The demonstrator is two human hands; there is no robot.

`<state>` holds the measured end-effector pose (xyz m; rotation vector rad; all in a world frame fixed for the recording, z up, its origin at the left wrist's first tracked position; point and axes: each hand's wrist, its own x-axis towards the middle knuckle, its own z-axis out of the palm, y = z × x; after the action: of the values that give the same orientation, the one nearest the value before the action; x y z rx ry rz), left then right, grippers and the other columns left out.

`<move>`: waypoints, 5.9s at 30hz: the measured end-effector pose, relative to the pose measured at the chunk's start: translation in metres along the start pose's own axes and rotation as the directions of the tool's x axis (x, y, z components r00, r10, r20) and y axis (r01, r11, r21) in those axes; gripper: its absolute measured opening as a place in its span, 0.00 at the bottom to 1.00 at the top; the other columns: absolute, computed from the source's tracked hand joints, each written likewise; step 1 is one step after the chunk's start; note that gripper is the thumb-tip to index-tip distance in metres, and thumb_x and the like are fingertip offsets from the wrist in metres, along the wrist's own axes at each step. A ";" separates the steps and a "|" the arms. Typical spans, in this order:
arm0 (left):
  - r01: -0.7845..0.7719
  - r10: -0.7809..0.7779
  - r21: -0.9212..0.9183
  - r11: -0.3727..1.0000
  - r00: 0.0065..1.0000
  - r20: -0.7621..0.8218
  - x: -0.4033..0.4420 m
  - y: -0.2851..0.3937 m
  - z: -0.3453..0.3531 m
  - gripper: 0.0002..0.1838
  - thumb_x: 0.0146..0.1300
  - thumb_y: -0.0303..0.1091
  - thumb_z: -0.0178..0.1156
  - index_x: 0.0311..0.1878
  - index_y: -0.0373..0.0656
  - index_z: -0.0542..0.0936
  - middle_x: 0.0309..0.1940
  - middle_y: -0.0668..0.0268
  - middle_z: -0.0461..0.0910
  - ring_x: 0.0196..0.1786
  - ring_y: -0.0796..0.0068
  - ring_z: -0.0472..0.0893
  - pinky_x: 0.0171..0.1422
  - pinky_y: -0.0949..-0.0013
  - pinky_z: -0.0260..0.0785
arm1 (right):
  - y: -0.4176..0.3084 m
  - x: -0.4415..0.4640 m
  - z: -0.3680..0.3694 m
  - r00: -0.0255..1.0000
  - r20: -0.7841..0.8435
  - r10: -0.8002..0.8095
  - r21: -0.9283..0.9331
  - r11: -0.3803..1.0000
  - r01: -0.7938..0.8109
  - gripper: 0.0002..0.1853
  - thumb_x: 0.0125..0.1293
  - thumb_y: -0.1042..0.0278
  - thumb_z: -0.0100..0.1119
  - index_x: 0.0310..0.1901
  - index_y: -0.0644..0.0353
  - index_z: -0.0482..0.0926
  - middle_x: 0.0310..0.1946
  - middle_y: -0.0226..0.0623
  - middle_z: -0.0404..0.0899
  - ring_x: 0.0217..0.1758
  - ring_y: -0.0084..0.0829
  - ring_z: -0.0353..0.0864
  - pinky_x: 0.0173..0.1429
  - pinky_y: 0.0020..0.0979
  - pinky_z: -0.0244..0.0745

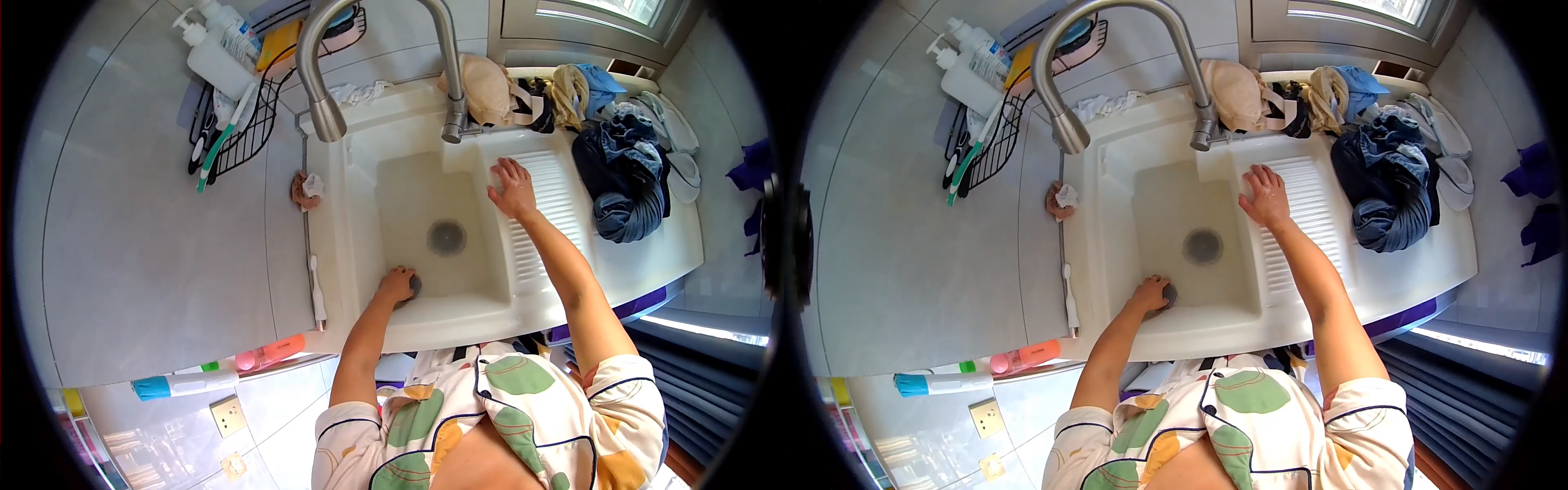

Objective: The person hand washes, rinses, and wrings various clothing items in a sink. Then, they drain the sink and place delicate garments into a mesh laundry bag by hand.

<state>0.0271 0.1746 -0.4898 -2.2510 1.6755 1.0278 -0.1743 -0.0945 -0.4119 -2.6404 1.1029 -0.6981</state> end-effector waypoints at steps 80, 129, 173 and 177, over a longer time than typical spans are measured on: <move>-0.595 -0.171 -0.655 0.465 0.666 -0.726 -0.048 0.088 -0.292 0.06 0.47 0.29 0.56 0.23 0.38 0.71 0.18 0.66 0.73 0.24 0.80 0.71 0.31 0.76 0.61 | -0.062 0.114 0.000 0.954 0.283 -0.102 -0.373 0.904 0.207 0.22 0.56 0.65 0.46 0.54 0.38 0.61 0.25 0.32 0.75 0.29 0.32 0.76 0.30 0.33 0.68; -0.270 -0.315 -0.697 0.664 0.745 -0.588 -0.055 0.072 -0.270 0.03 0.43 0.27 0.56 0.22 0.41 0.71 0.18 0.70 0.74 0.24 0.83 0.71 0.31 0.77 0.63 | -0.150 -0.085 0.087 0.872 0.486 -0.058 0.726 0.582 -0.366 0.07 0.51 0.69 0.50 0.32 0.58 0.74 0.34 0.42 0.71 0.40 0.37 0.71 0.41 0.36 0.66; -0.661 -0.177 -0.600 0.451 0.593 -0.786 -0.046 0.083 -0.302 0.08 0.48 0.28 0.61 0.27 0.39 0.72 0.23 0.68 0.73 0.28 0.81 0.72 0.35 0.78 0.63 | -0.081 -0.018 0.140 0.462 0.884 -0.068 0.005 0.990 0.138 0.19 0.53 0.68 0.47 0.49 0.55 0.66 0.56 0.49 0.55 0.57 0.41 0.60 0.53 0.42 0.61; -0.642 -0.149 -0.489 0.590 0.509 -0.848 -0.041 0.078 -0.311 0.08 0.48 0.29 0.62 0.27 0.39 0.72 0.23 0.70 0.72 0.27 0.82 0.71 0.34 0.79 0.62 | -0.063 -0.043 0.167 0.827 0.559 -0.058 -0.067 0.991 0.115 0.23 0.54 0.63 0.46 0.54 0.52 0.60 0.60 0.45 0.49 0.62 0.40 0.51 0.62 0.42 0.48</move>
<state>0.0859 0.0236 -0.2100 -3.5956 2.3388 0.8401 -0.0796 -0.0199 -0.5500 -2.7103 0.8583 0.1377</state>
